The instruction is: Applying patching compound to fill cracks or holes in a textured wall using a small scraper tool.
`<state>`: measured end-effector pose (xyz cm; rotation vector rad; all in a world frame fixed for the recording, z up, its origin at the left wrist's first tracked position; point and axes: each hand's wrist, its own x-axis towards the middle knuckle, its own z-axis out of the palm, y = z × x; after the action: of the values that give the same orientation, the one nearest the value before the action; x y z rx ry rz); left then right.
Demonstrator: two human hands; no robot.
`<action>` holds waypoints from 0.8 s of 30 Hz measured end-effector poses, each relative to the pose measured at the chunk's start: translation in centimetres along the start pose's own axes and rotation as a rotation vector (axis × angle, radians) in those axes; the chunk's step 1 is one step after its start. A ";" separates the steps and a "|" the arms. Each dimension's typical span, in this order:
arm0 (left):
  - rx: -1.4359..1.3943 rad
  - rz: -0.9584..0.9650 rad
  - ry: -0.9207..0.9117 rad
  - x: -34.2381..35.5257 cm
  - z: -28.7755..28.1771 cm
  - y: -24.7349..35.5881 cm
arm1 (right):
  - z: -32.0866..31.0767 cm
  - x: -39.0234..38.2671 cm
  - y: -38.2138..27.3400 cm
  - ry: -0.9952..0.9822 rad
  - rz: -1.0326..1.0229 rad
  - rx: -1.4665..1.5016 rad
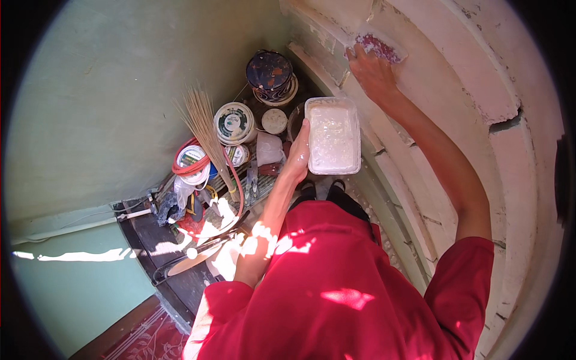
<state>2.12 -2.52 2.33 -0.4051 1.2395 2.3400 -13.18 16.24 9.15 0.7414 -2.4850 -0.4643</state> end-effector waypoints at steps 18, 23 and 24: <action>-0.005 0.016 -0.013 1.5 0.4 1.1 | -6.3 -4.8 4.1 0.465 0.571 1.134; 0.004 -0.005 -0.024 2.0 0.8 1.1 | -4.8 -6.8 3.9 0.495 0.824 1.355; 0.005 -0.005 -0.025 2.2 0.8 0.9 | -4.6 -6.5 3.8 0.487 0.834 1.249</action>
<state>-0.25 -1.71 2.36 -0.3763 1.2315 2.3297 -7.49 22.27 12.28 0.0744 -2.0998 1.4595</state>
